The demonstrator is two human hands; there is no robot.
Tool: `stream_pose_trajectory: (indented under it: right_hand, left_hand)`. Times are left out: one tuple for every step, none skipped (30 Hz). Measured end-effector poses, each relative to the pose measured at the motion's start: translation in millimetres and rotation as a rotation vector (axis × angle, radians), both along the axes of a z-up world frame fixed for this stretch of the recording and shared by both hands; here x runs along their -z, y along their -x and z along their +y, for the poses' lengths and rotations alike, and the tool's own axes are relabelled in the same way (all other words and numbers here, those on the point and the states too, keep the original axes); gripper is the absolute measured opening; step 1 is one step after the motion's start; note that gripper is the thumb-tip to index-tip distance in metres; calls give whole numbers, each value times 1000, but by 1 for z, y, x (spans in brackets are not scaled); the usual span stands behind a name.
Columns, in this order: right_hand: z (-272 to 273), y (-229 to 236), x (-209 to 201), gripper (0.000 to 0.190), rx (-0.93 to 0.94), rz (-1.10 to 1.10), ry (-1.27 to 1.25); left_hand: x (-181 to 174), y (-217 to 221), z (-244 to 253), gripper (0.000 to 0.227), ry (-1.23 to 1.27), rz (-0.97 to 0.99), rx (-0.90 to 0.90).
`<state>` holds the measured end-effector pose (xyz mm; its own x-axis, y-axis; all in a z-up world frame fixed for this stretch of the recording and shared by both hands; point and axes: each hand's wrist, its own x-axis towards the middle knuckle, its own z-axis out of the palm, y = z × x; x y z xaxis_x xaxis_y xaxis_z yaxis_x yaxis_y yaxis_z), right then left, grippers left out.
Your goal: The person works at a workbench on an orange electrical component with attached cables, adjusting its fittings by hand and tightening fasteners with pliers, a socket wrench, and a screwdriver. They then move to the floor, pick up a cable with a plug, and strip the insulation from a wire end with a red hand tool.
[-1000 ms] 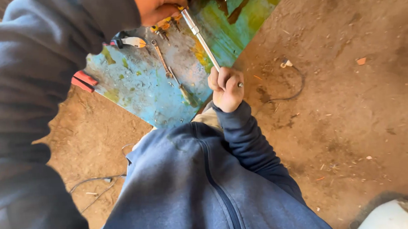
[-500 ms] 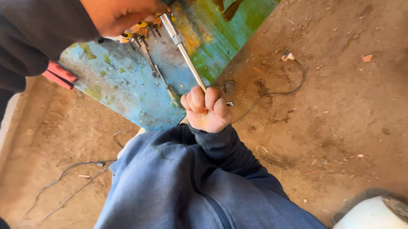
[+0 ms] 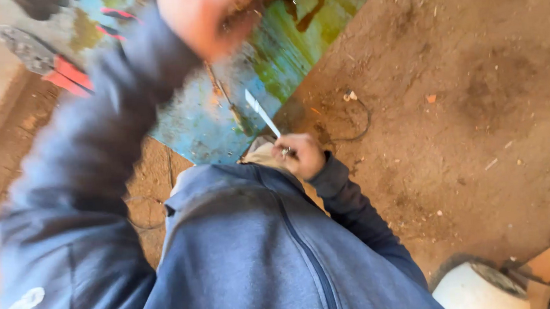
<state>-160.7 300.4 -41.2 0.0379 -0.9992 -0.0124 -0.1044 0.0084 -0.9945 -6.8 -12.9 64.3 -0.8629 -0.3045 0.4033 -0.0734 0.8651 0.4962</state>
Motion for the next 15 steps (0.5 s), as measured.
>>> stream_pose_trajectory:
  right_hand:
    - [-2, -7, -5, 40, -51, 159, -48]
    - [0, -16, -7, 40, -29, 162, -46]
    - [2, -25, -7, 33, -102, 212, -161]
    - [3, -39, -6, 29, -183, 251, -272]
    - [0, -52, -6, 29, -166, 244, -269]
    - [-3, -67, -5, 27, -151, 144, -97]
    - [-6, -81, -4, 28, -138, 47, 76]
    - [-18, -92, -14, 28, -99, 49, 76]
    - [-29, -101, -24, 29, -180, 95, -102]
    - [-40, -106, -34, 30, -265, 139, -281]
    - [-55, -111, -38, 30, -226, 140, -284]
    - [-69, -115, -42, 30, -247, 253, -276]
    - [-82, -117, -45, 39, -267, 365, -271]
    - [-85, -118, -39, 39, -235, 365, -281]
    - [-88, -117, -33, 43, -137, 482, -165]
  left_hand:
    - [-14, -17, 32, 33, 30, 18, -45]
    - [-4, -35, 59, 33, 33, 22, -23]
    - [7, -53, 86, 42, -119, -23, 20]
    - [17, -76, 112, 54, -268, -82, 61]
    - [26, -89, 127, 54, -263, -89, 77]
    - [35, -103, 140, 55, -299, -150, 66]
    - [44, -117, 153, 57, -332, -212, 54]
    - [68, -136, 163, 57, -327, -218, 91]
    - [93, -155, 172, 46, -396, -250, 43]
    - [119, -172, 180, 35, -464, -277, -5]
    - [128, -180, 173, 35, -458, -279, 33]
    - [138, -188, 167, 27, -505, -289, -52]
    - [148, -195, 161, 19, -552, -301, -136]
    - [157, -200, 155, 19, -551, -305, -102]
    - [166, -204, 150, 18, -576, -286, -202]
